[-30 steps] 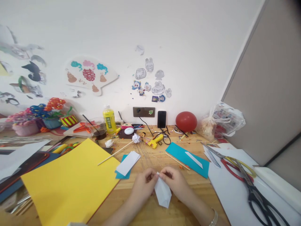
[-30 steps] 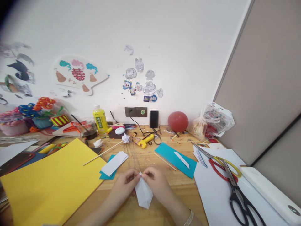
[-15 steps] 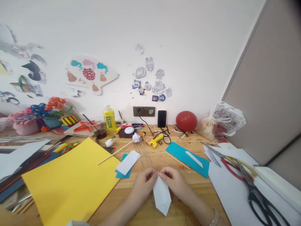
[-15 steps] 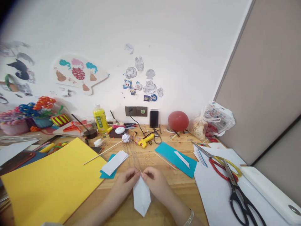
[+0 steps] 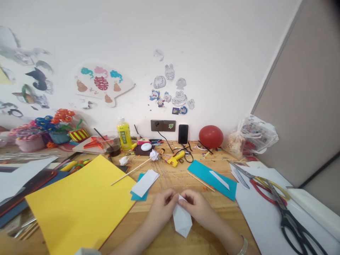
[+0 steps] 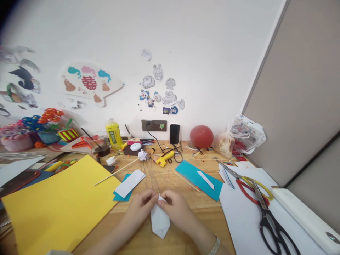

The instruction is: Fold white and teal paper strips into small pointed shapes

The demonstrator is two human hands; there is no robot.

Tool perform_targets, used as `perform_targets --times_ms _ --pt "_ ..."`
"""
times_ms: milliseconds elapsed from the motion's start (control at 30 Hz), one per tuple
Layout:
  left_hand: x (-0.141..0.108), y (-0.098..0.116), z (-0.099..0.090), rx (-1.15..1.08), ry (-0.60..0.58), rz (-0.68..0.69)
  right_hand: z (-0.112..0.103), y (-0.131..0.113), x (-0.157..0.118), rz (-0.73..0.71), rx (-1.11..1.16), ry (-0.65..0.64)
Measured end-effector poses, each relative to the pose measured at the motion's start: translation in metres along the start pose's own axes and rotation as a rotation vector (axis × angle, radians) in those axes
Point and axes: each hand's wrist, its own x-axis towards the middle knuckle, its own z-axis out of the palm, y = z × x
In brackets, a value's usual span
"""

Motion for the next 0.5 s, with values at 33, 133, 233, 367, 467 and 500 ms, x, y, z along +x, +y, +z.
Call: perform_targets --times_ms 33,133,233,367,467,500 --pt "0.0001 0.0003 0.0000 0.000 -0.005 0.001 0.0003 0.0004 0.0001 -0.002 -0.016 0.009" --pt "-0.0005 0.0030 -0.0008 0.036 -0.037 0.033 0.0010 0.0010 0.0006 -0.038 -0.076 0.017" --pt "-0.0021 0.0067 -0.0026 0.112 -0.065 0.083 0.0018 0.0003 0.0012 -0.060 -0.102 0.011" --pt "-0.0032 0.0069 -0.0040 0.173 -0.051 0.102 0.0028 0.0003 0.0020 -0.007 -0.007 0.004" --pt "-0.0024 0.0028 -0.0033 0.176 -0.054 0.089 0.0036 0.0029 0.0027 0.029 0.032 0.024" --pt "-0.0022 0.0012 -0.0030 0.177 -0.053 0.089 0.0039 0.0039 0.0030 0.040 0.042 0.032"
